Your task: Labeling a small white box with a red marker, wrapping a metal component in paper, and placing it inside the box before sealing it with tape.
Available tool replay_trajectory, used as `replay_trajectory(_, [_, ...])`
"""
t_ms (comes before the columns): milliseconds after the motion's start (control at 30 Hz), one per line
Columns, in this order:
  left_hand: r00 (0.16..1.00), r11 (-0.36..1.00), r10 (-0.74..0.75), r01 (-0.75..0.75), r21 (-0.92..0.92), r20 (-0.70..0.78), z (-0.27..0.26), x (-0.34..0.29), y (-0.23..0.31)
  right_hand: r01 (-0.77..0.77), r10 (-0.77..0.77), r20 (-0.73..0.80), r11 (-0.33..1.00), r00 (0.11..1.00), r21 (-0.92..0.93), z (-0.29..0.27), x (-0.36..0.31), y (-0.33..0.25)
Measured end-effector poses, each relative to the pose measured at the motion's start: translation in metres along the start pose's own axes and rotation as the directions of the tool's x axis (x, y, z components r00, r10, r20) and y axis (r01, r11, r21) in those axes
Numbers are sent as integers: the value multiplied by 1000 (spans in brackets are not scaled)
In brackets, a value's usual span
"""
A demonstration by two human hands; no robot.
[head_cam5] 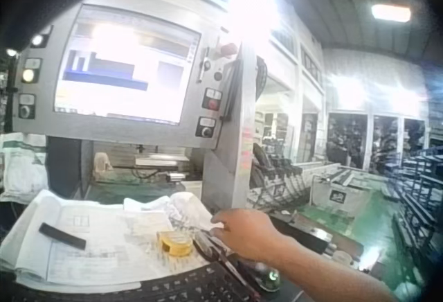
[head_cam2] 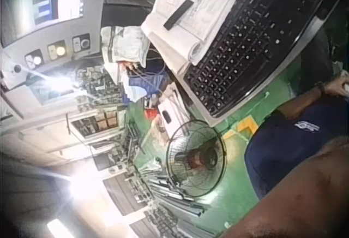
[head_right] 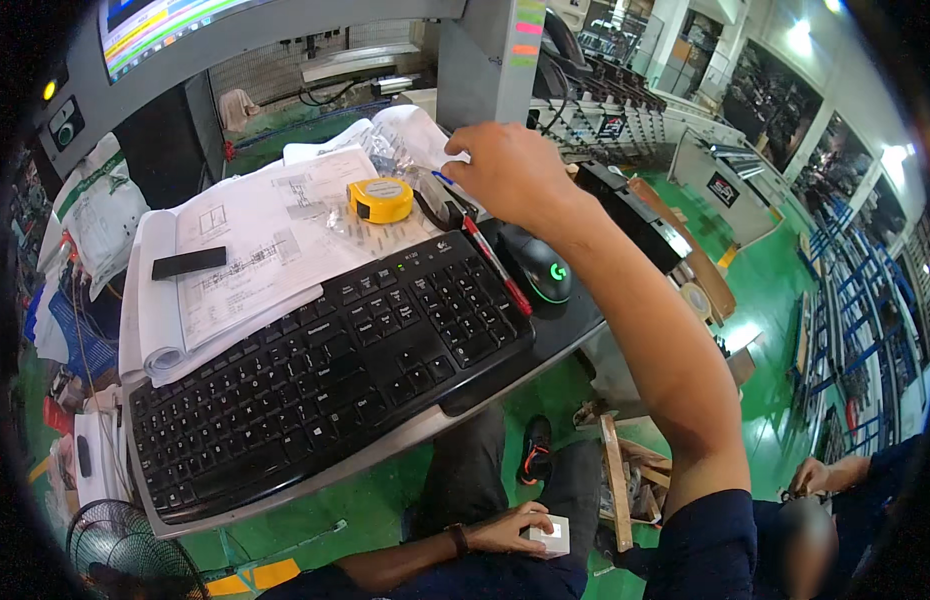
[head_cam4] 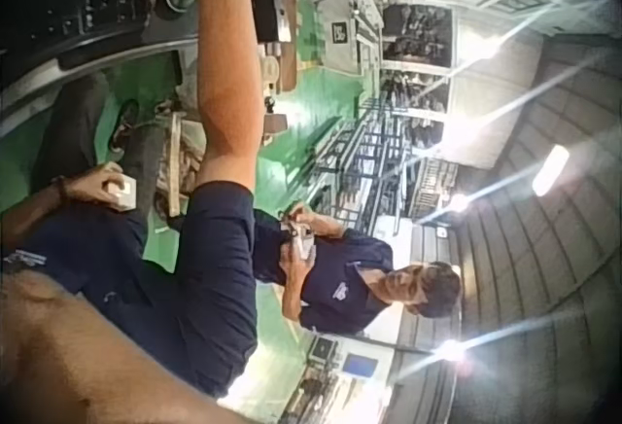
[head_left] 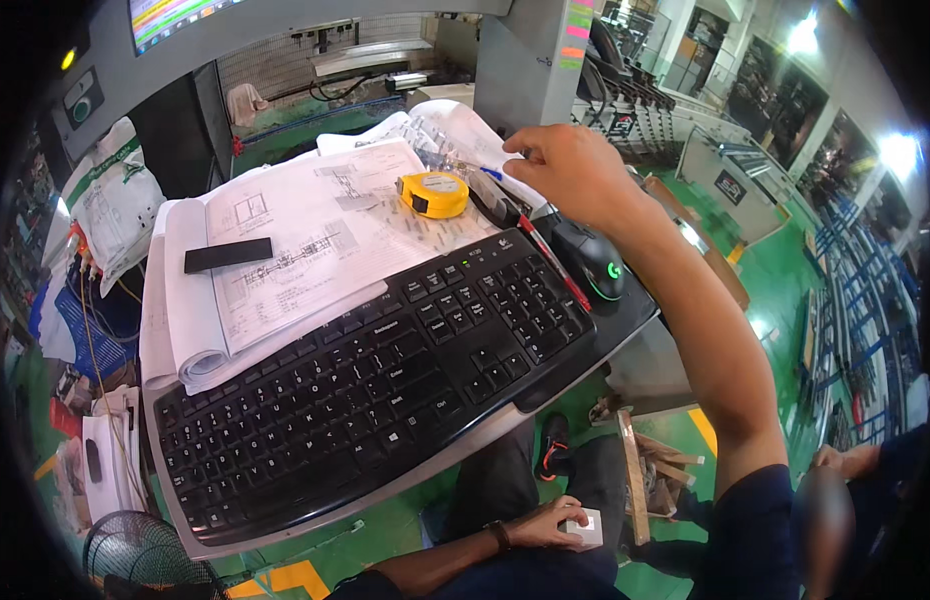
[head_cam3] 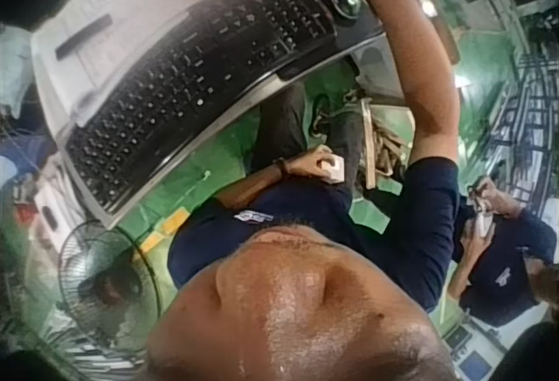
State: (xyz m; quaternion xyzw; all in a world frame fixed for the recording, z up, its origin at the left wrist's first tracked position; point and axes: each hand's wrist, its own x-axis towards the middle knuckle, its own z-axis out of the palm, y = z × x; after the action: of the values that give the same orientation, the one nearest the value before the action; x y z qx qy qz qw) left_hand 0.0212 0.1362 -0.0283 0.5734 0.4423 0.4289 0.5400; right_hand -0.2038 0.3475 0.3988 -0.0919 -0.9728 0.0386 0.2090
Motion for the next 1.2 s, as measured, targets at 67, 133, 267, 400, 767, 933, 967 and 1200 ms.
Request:
replay_trajectory(67, [1000, 1000, -7, 7, -5, 0, -1, -1, -2, 8, -8, -17, 1000, 1000, 14, 6, 9, -2])
replay_trajectory(133, [1000, 1000, 29, -29, -5, 5, -1, 0, -3, 28, -27, 18, 999, 999, -41, 9, 16, -4])
replay_trajectory(267, [999, 999, 31, -31, 7, 13, -5, -2, 0, 49, -50, -5, 997, 999, -54, 12, 28, -6])
replay_trajectory(400, [1000, 999, 30, -30, 15, 5, -2, -2, -7, 50, -48, 27, 996, 998, -72, 14, 37, -12])
replay_trajectory(767, [1000, 999, -9, 9, 48, -11, -4, -2, -6, 10, -12, -35, 998, 999, -65, -12, 55, 39])
replay_trajectory(933, [985, 974, 77, -41, 222, -155, -17, -8, 2, -56, 54, -100, 998, 994, -22, -67, 30, 113])
replay_trajectory(967, [979, 969, 75, -26, 245, -190, -17, -5, 1, -67, 64, -149, 998, 987, -17, -81, 12, 134])
replay_trajectory(1200, [962, 995, -13, -15, -101, -271, -7, 38, -8, -505, 499, -195, 863, 844, 24, -134, -141, 322])
